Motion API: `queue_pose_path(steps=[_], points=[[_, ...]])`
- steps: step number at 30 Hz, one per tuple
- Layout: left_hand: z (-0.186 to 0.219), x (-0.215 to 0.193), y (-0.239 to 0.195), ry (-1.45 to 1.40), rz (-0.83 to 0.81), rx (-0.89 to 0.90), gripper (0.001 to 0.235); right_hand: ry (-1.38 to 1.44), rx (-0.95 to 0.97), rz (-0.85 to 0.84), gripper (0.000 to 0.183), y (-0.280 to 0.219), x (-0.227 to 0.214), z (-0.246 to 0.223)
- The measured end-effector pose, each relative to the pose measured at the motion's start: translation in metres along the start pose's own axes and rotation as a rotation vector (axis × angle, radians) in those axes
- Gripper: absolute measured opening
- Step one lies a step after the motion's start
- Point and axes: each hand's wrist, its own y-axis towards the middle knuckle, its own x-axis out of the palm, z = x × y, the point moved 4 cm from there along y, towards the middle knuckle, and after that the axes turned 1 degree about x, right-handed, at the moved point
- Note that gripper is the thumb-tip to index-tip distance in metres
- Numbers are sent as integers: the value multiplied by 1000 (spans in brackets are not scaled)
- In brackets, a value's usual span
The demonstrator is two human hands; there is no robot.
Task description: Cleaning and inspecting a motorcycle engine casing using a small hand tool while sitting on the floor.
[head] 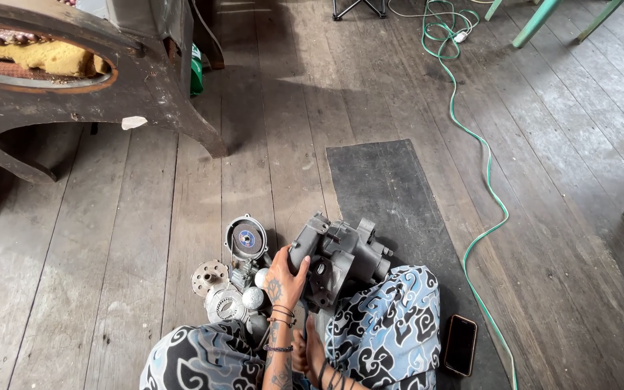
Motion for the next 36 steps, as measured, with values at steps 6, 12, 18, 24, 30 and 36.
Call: queue_pose_path(steps=[6, 12, 18, 24, 30, 36], points=[[-1, 0, -1, -23, 2, 8, 49, 0, 2, 68, 71, 6, -1, -8], [1, -1, -1, -4, -10, -14, 49, 55, -127, -18, 69, -8, 27, -52], [-2, 2, 1, 1, -6, -8, 48, -21, 38, 94, 74, 14, -12, 11], [0, 0, -2, -20, -3, -4, 48, 65, 41, 96, 72, 12, 3, -10], [4, -3, -1, 5, -5, -8, 48, 54, -85, 195, 69, 7, 20, -30], [3, -2, 0, -4, -7, -10, 49, -107, 21, 230, 73, 9, 4, 0]])
